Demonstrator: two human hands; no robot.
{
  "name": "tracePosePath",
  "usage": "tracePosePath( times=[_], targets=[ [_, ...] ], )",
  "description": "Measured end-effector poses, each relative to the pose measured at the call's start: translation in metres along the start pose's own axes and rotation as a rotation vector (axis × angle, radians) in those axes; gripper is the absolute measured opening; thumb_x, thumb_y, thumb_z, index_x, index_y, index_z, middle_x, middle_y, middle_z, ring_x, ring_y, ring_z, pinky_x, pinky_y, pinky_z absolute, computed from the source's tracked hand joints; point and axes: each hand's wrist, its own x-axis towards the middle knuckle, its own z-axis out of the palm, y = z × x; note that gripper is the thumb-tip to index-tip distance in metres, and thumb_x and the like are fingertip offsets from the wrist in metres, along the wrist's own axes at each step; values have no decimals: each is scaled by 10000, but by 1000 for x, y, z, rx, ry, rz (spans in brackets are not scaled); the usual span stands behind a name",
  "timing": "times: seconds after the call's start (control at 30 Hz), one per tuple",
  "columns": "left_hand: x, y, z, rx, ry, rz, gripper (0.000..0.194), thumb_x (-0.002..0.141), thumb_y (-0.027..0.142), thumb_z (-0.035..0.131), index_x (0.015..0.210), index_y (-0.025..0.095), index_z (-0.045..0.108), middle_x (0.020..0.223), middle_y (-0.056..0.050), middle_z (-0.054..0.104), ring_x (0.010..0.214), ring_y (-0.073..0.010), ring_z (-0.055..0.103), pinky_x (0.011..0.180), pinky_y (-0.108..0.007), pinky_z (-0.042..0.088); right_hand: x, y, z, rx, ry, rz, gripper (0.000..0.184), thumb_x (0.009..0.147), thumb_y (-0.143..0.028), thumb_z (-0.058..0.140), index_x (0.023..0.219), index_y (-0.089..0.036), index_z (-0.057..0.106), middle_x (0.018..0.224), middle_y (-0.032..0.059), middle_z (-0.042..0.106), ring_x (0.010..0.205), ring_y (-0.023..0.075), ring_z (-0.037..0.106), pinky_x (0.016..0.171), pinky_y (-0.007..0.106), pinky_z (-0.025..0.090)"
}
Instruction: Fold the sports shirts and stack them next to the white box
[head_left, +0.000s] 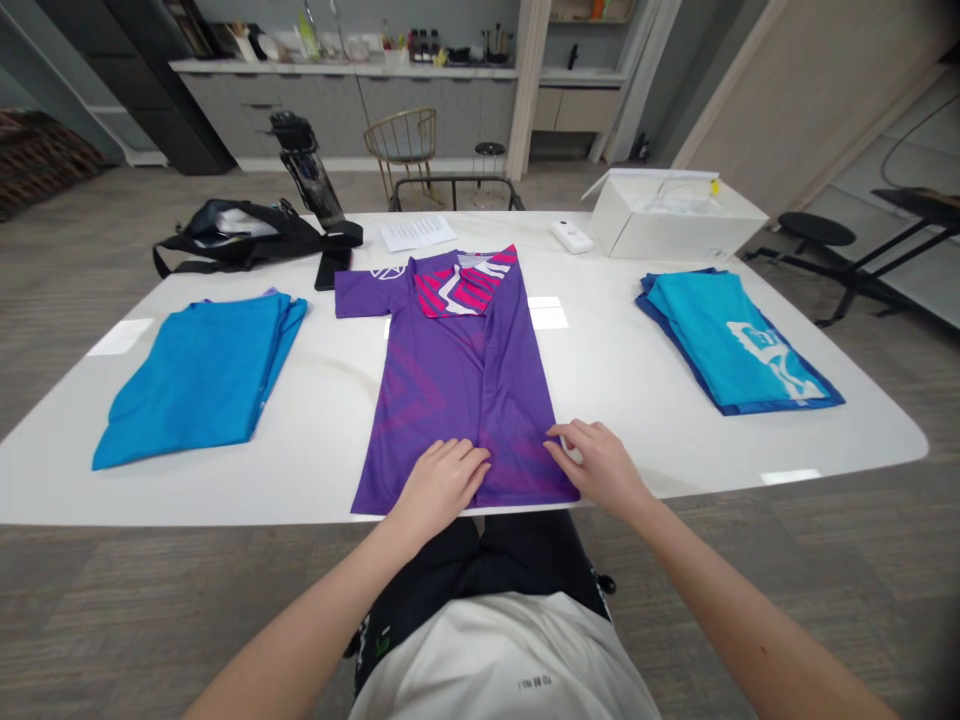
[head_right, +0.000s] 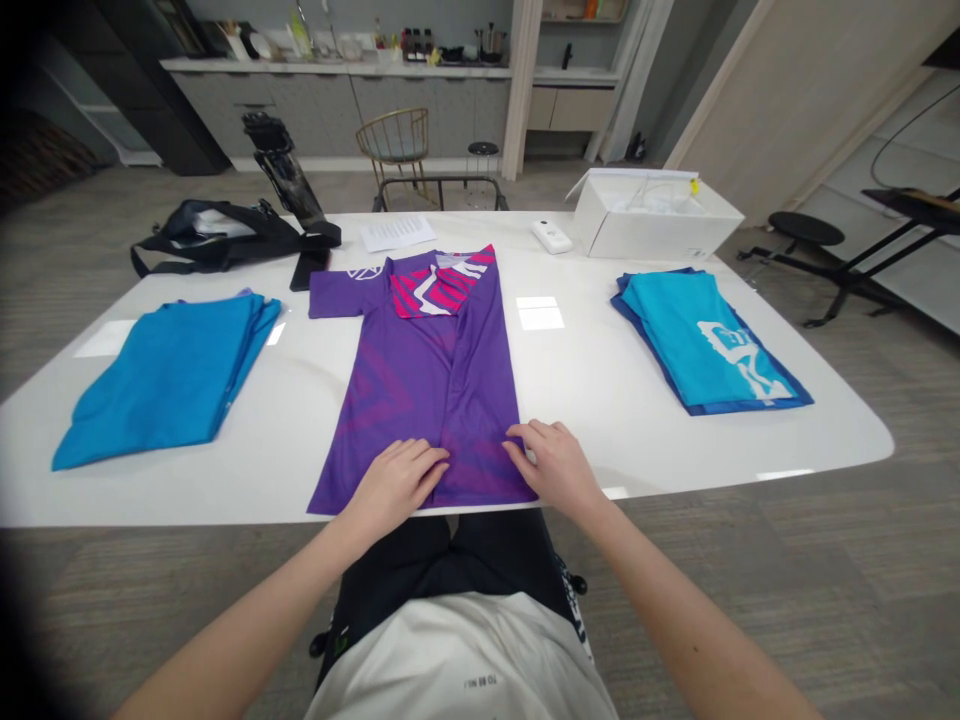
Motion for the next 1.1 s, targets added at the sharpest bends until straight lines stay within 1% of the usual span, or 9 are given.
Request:
tracePosePath(
  times=[0.17, 0.27, 0.4, 0.5, 0.57, 0.67, 0.9, 1.0, 1.1],
  targets=[
    [9, -2, 1, 34, -52, 62, 154, 1023, 261, 546, 1119, 213, 657, 912, -31, 707, 840, -200, 664, 820, -374, 477, 23, 10, 11, -49, -125, 21, 200, 1047, -300, 498, 1011, -220, 678, 886, 32, 729, 759, 181, 653, 770, 332, 409],
    [22, -13, -5, 17, -29, 50, 180, 1034, 279, 525, 1139, 216, 657, 928, -32, 711, 846, -194, 672, 813, -367, 487, 39, 19, 13, -32, -122, 43, 195, 1044, -320, 508, 1035, -225, 678, 883, 21, 736, 728, 172, 644, 774, 334, 407],
    [67, -38, -7, 60, -13, 11, 216, 1032, 264, 516, 1205, 221, 638, 975, -39, 712, 905, -205, 682, 825, -361, 492, 79, 34, 14, -58, -81, 43, 178, 1028, -319, 536, 1068, -222, 680, 936, 28, 744, 778, 179, 661, 786, 332, 411],
    [107, -56, 0, 99, -17, -10, 230, 1029, 265, 516, 1229, 219, 621, 990, -44, 716, 919, -209, 689, 819, -352, 490, 112, 47, 19, -90, -65, 47, 179, 1018, -307, 546, 1089, -217, 684, 981, 43, 741, 814, 186, 668, 780, 323, 416],
    [128, -66, 7, 124, -48, -12, 192, 1024, 265, 525, 1172, 215, 635, 957, -42, 714, 890, -210, 693, 793, -347, 486, 129, 56, 23, -101, -80, 49, 176, 1010, -298, 554, 1087, -219, 690, 971, 43, 735, 790, 183, 659, 747, 313, 416],
    [149, -78, 15, 149, -95, 8, 146, 1017, 264, 531, 1083, 213, 651, 912, -37, 707, 845, -211, 693, 759, -342, 478, 148, 69, 27, -68, -114, 51, 159, 998, -291, 561, 1054, -230, 696, 916, 23, 720, 738, 169, 637, 706, 297, 411],
    [197, -107, 26, 172, -30, -44, 210, 1032, 283, 495, 1153, 197, 643, 990, -65, 714, 929, -230, 685, 818, -354, 478, 204, 97, 33, -35, -20, 74, 173, 990, -302, 563, 1064, -218, 695, 908, 25, 703, 761, 173, 623, 725, 292, 406],
    [223, -129, 26, 173, -46, -92, 226, 1031, 305, 493, 1152, 194, 650, 1025, -76, 719, 957, -234, 681, 835, -353, 479, 234, 112, 40, -46, -70, 86, 146, 972, -293, 574, 1000, -229, 703, 865, 17, 695, 747, 177, 611, 686, 289, 386],
    [252, -164, 17, 166, -24, -202, 276, 1047, 344, 444, 1170, 209, 651, 1106, -91, 713, 1022, -245, 667, 877, -367, 477, 270, 132, 45, -15, -117, 122, 161, 962, -323, 579, 1008, -236, 707, 792, 8, 675, 729, 186, 606, 674, 288, 395]
  ],
)
